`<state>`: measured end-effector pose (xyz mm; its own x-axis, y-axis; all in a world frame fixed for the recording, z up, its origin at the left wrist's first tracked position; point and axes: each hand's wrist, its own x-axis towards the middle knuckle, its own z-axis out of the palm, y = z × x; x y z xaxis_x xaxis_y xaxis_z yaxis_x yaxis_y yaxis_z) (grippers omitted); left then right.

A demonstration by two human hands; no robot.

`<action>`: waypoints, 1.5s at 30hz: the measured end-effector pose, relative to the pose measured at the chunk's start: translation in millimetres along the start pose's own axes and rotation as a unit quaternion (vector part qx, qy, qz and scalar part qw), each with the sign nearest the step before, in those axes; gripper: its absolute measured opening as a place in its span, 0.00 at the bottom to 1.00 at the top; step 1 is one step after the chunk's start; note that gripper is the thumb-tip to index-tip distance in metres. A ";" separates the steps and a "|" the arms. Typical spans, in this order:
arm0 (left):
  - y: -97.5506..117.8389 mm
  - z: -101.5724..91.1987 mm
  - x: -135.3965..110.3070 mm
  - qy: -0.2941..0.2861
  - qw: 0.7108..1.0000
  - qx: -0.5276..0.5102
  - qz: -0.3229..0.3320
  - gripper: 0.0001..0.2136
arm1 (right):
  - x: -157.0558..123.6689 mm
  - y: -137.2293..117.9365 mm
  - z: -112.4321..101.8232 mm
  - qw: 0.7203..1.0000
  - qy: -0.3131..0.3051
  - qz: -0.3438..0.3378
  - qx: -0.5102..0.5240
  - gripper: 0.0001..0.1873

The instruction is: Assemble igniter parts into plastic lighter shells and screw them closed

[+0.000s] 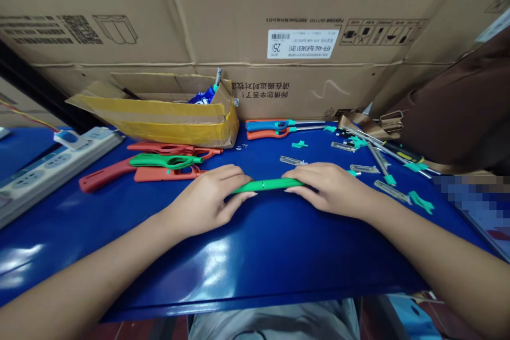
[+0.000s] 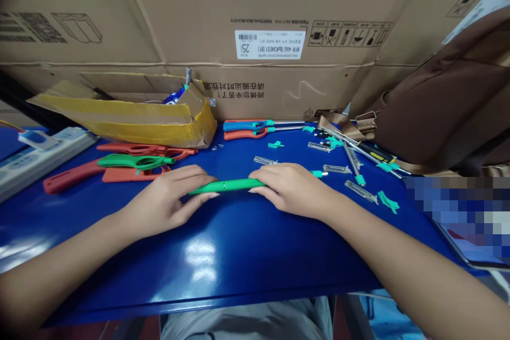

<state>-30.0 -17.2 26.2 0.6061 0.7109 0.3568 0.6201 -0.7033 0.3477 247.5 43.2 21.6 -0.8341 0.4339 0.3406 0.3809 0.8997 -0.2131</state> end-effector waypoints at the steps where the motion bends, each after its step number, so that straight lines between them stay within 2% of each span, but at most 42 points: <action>1: 0.6 -1.8 0.2 -0.001 1.000 0.001 -0.003 0.11 | -0.3 0.3 -1.0 1.000 0.001 0.003 0.007 0.12; 4: 5.3 -3.6 1.3 -0.006 0.999 -0.029 -0.044 0.11 | -0.3 -1.2 -3.0 1.000 -0.005 0.018 -0.003 0.12; 6: 8.6 -1.3 3.4 -0.015 0.985 -0.120 -0.120 0.12 | 0.7 -4.0 -3.6 0.999 -0.014 0.026 -0.033 0.14; 7: 9.7 0.7 4.8 -0.024 0.966 -0.192 -0.173 0.13 | 1.4 -5.7 -3.6 0.999 -0.016 0.022 -0.047 0.15; 8: 10.6 3.1 6.5 -0.037 0.933 -0.275 -0.230 0.14 | 2.1 -7.5 -3.2 0.998 -0.016 0.010 -0.058 0.18; 10: 12.0 8.0 9.9 -0.058 0.846 -0.422 -0.320 0.17 | 3.2 -10.6 -1.7 0.997 -0.016 -0.026 -0.071 0.25; 11: 12.6 9.9 11.1 -0.062 0.813 -0.466 -0.344 0.18 | 3.5 -11.6 -0.6 0.996 -0.018 -0.043 -0.071 0.27; 12: 13.4 11.2 11.8 -0.063 0.797 -0.488 -0.351 0.19 | 3.6 -12.1 0.5 0.996 -0.020 -0.053 -0.067 0.27; 13: 14.2 11.6 11.9 -0.062 0.803 -0.484 -0.343 0.20 | 3.5 -12.0 1.5 0.996 -0.020 -0.055 -0.061 0.25; 14: 15.1 11.4 11.2 -0.059 0.827 -0.458 -0.320 0.21 | 3.1 -11.3 2.3 0.997 -0.019 -0.051 -0.051 0.23; 17: 16.6 9.0 5.6 -0.045 0.943 -0.276 -0.178 0.18 | 0.9 -7.8 4.1 0.999 -0.012 -0.043 -0.011 0.20; 18: 16.6 8.5 3.3 -0.046 0.967 -0.216 -0.127 0.17 | 0.1 -6.8 4.9 0.999 -0.011 -0.049 0.006 0.19; 20: 15.8 8.5 -0.7 -0.061 0.987 -0.140 -0.052 0.16 | -1.4 -6.3 7.0 0.997 -0.009 -0.066 0.042 0.16; 24: 11.7 9.1 -2.1 -0.097 0.990 -0.099 -0.009 0.15 | -0.8 -10.5 10.7 0.995 -0.019 -0.079 0.063 0.13; 27: 5.7 7.0 1.8 -0.112 0.984 -0.133 -0.025 0.14 | 2.9 -12.7 7.0 0.995 -0.055 -0.035 0.074 0.14; 31: -3.0 6.2 6.4 -0.073 0.976 -0.179 -0.095 0.14 | 5.7 -7.4 -4.5 0.991 -0.106 0.043 0.063 0.14; 35: -4.5 8.9 7.2 -0.037 0.959 -0.231 -0.161 0.16 | 4.7 0.7 -11.1 0.988 -0.120 0.072 0.064 0.14; 40: -3.1 11.4 7.3 -0.092 0.905 -0.324 -0.262 0.23 | 5.3 2.8 -11.3 0.976 -0.137 0.093 0.142 0.12; 42: -4.3 10.8 7.5 -0.099 0.889 -0.337 -0.295 0.26 | 5.9 3.1 -12.6 0.974 -0.146 0.099 0.140 0.13; 45: -6.2 6.7 7.2 -0.087 0.897 -0.309 -0.304 0.27 | 6.8 6.9 -18.9 0.979 -0.140 0.111 0.094 0.18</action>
<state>-26.2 -7.6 20.8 0.3517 0.9179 -0.1836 0.4997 -0.0182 0.8660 252.0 53.2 39.8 -0.8258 0.5639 0.0084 0.5071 0.7490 -0.4265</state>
